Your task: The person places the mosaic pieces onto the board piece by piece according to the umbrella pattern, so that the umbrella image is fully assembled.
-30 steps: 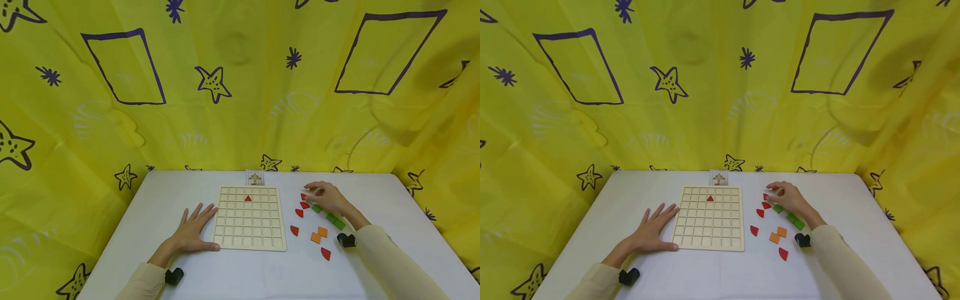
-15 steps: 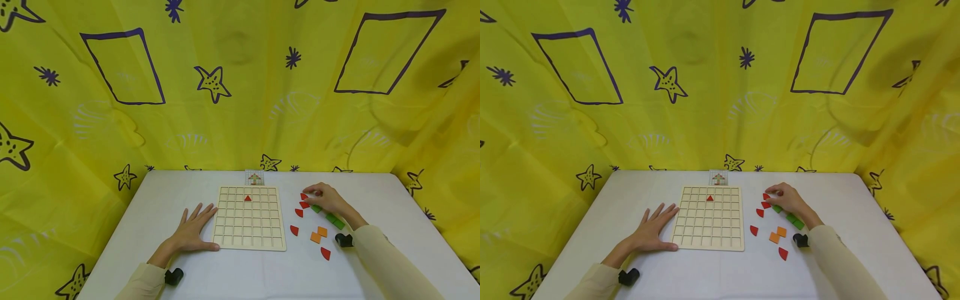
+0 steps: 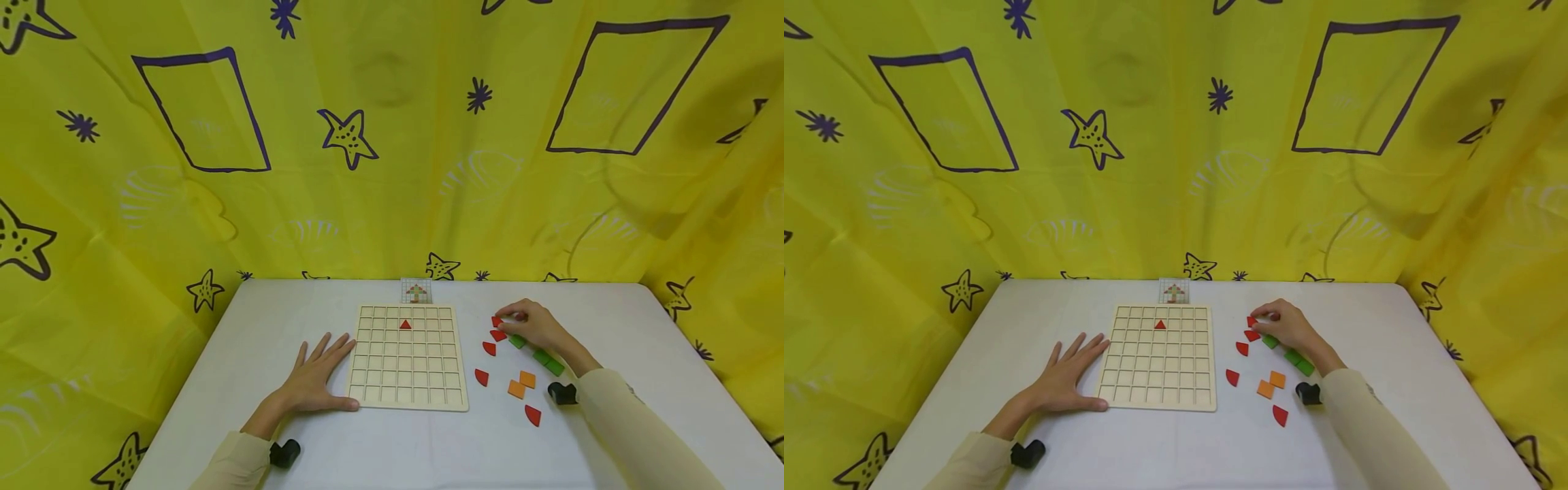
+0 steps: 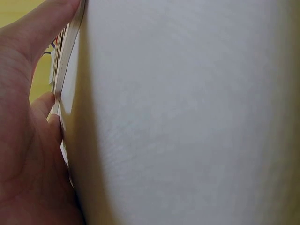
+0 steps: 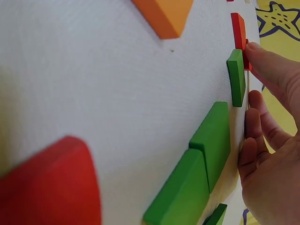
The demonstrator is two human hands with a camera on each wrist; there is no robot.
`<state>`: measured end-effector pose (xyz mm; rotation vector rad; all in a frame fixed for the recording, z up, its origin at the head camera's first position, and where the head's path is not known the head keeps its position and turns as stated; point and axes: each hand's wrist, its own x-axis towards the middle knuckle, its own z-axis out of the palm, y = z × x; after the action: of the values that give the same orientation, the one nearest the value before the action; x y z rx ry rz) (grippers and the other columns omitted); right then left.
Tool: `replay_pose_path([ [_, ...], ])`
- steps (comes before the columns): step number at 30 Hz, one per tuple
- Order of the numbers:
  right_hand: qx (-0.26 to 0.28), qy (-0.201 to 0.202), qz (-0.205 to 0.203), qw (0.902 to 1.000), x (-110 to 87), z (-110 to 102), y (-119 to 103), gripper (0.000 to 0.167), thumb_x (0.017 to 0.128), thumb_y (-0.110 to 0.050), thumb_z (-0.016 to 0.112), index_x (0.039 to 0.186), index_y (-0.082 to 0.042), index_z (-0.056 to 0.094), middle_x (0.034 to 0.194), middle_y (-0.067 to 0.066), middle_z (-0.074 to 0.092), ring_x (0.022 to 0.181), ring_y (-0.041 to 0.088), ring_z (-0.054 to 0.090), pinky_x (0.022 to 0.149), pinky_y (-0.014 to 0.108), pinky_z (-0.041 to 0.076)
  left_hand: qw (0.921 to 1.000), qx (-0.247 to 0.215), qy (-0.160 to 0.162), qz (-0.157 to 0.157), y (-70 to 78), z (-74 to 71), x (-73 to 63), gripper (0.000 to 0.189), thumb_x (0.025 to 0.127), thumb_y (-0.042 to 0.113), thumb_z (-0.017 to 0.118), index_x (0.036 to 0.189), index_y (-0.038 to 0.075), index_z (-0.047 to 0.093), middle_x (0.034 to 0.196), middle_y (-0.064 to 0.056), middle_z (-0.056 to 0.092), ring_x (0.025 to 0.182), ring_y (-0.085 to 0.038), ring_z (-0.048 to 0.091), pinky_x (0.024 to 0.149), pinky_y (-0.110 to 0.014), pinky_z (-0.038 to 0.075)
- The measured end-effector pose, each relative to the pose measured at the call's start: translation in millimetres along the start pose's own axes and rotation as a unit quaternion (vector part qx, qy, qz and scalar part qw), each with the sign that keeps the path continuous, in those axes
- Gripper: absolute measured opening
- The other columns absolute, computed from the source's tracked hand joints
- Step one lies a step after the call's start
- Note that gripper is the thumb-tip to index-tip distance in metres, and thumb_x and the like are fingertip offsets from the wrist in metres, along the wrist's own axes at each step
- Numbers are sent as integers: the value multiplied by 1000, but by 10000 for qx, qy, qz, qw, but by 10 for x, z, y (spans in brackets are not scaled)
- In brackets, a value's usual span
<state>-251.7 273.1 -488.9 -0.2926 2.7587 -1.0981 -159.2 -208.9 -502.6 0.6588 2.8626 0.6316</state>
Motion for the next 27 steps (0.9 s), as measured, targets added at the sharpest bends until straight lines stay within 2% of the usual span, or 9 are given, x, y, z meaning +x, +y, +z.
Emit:
replay_pose_path([
  [18,-36,26,-44,10000,-4,15,-23,30,95,-24,76,120,-8,75,127,20,59,107,35,52,91,50,48,9998,86,-174,-90,4,-26,9,118,71,75,77,164,21,29,171,-3,20,158,-38,5,117,-73,-7],
  [27,-27,46,6,10000,-15,23,-40,31,95,-23,76,121,-7,74,127,20,59,107,34,52,90,48,49,10000,31,-25,-31,0,-7,-4,118,70,74,79,163,19,30,170,-5,23,157,-40,8,117,-73,-4],
])
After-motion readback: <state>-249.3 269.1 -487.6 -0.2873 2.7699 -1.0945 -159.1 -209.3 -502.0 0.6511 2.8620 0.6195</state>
